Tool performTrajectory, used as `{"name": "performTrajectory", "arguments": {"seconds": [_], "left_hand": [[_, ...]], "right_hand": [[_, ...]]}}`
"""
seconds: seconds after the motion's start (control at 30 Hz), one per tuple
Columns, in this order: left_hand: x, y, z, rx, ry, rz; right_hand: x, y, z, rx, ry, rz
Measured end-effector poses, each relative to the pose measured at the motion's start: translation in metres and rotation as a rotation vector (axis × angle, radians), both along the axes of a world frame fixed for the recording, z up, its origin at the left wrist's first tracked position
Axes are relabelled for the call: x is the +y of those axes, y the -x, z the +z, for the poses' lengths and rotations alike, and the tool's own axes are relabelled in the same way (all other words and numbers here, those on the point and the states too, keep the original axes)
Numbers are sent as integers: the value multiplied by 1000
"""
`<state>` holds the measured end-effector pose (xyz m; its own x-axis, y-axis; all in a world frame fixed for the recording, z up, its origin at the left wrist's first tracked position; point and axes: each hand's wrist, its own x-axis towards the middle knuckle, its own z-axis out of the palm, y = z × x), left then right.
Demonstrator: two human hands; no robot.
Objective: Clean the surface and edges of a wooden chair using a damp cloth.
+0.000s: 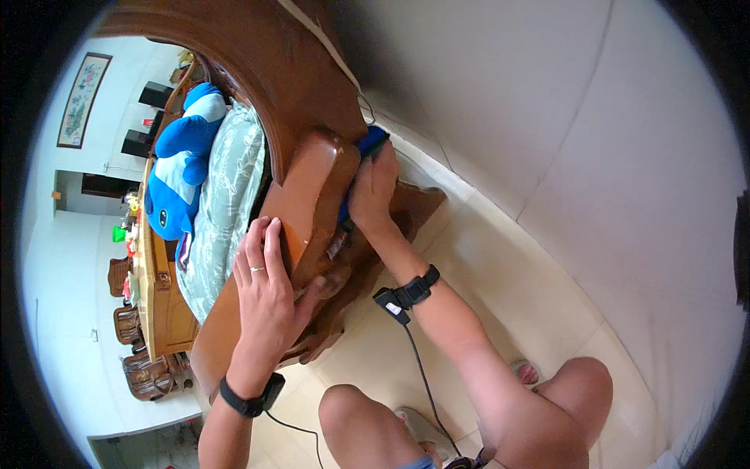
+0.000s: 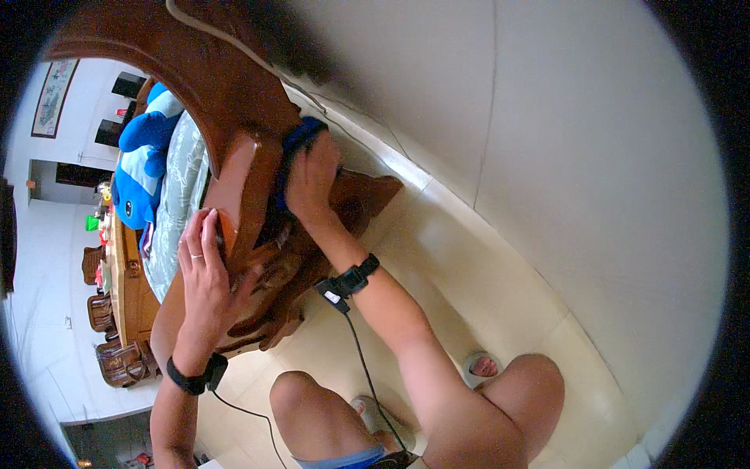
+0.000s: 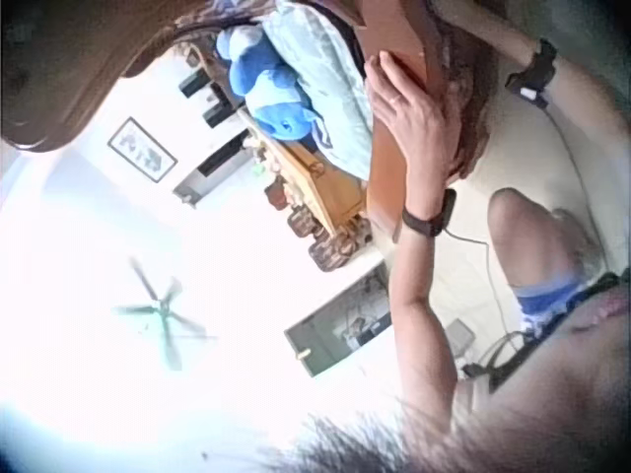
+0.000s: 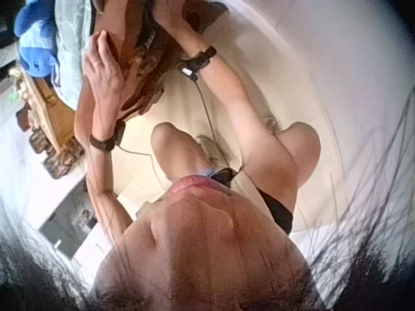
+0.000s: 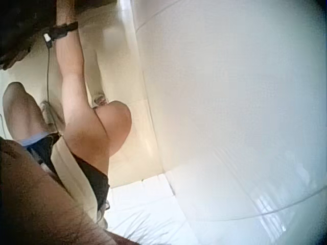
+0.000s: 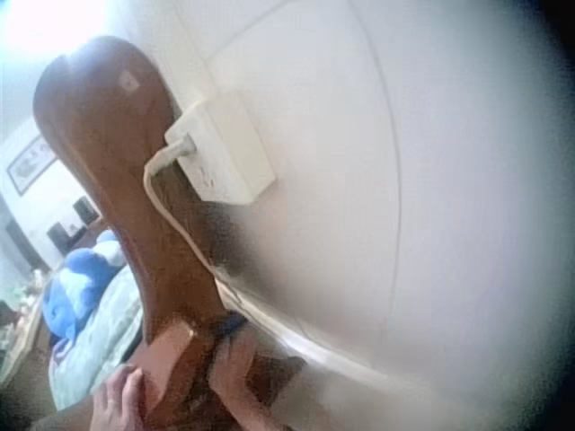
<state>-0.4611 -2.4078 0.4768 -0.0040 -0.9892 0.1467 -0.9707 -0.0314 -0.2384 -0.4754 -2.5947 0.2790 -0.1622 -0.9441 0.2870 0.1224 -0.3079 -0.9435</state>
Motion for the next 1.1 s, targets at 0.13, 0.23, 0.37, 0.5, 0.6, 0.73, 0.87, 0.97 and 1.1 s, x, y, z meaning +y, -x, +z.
{"name": "performTrajectory", "arguments": {"seconds": [0.13,0.23,0.37,0.5,0.6,0.73,0.87,0.97,1.1], "left_hand": [[-5,-4,-8,-18,28,-8],[-6,0,-10,11,22,21],[-5,-3,-15,19,-13,41],[-5,-2,-14,-10,-1,17],[-7,0,-16,-13,9,14],[-7,-3,-17,-19,1,26],[-9,-2,-23,-22,-6,-3],[-4,-6,-17,-34,-5,12],[1,-8,-9,-27,-3,18]], "right_hand": [[-21,23,60,-231,176,24],[-21,28,41,-75,167,125],[1,-1,-63,11,-12,-2],[3,3,-193,304,-148,-42],[0,6,-253,256,-285,-14],[-9,15,-306,140,-339,-37],[22,15,-306,147,-442,41],[69,-1,-268,224,-450,219],[72,-7,-231,312,-483,415]]}}
